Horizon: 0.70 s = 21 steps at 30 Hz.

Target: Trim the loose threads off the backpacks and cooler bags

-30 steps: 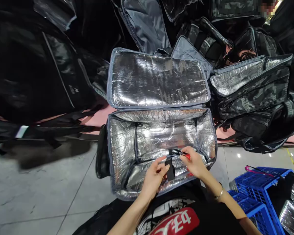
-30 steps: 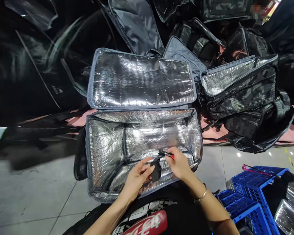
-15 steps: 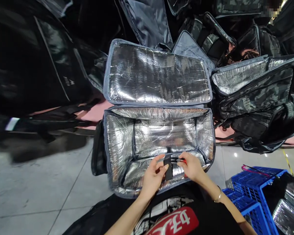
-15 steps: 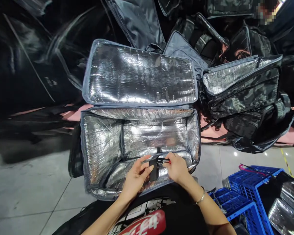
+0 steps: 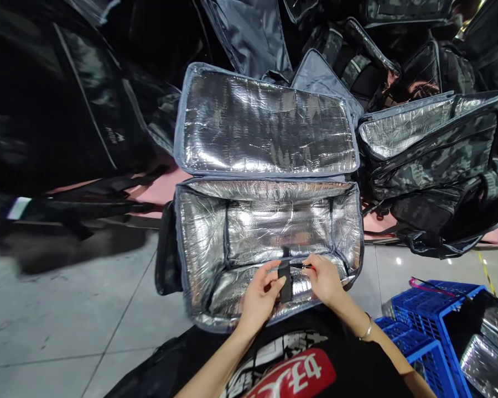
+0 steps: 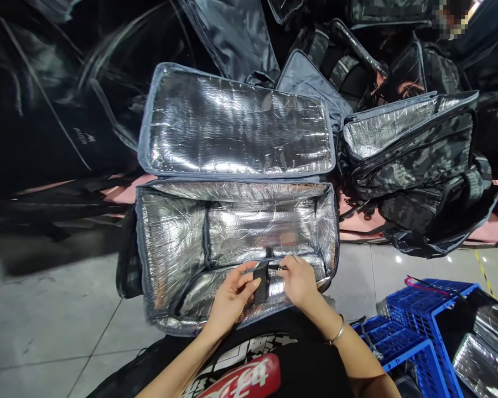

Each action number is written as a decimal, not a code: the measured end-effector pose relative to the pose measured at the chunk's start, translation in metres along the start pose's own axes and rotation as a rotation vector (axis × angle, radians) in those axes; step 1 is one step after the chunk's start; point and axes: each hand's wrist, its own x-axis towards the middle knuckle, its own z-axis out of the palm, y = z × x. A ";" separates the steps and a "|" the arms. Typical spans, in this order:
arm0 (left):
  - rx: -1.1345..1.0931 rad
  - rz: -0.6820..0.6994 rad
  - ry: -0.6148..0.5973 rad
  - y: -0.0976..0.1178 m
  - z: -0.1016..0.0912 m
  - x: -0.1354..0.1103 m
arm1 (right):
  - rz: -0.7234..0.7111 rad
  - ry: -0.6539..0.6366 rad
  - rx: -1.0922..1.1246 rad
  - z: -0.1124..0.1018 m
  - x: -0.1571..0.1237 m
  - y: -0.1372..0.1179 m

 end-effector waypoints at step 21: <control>0.026 0.097 0.047 -0.011 0.003 -0.013 | -0.119 -0.071 0.256 0.041 0.008 0.021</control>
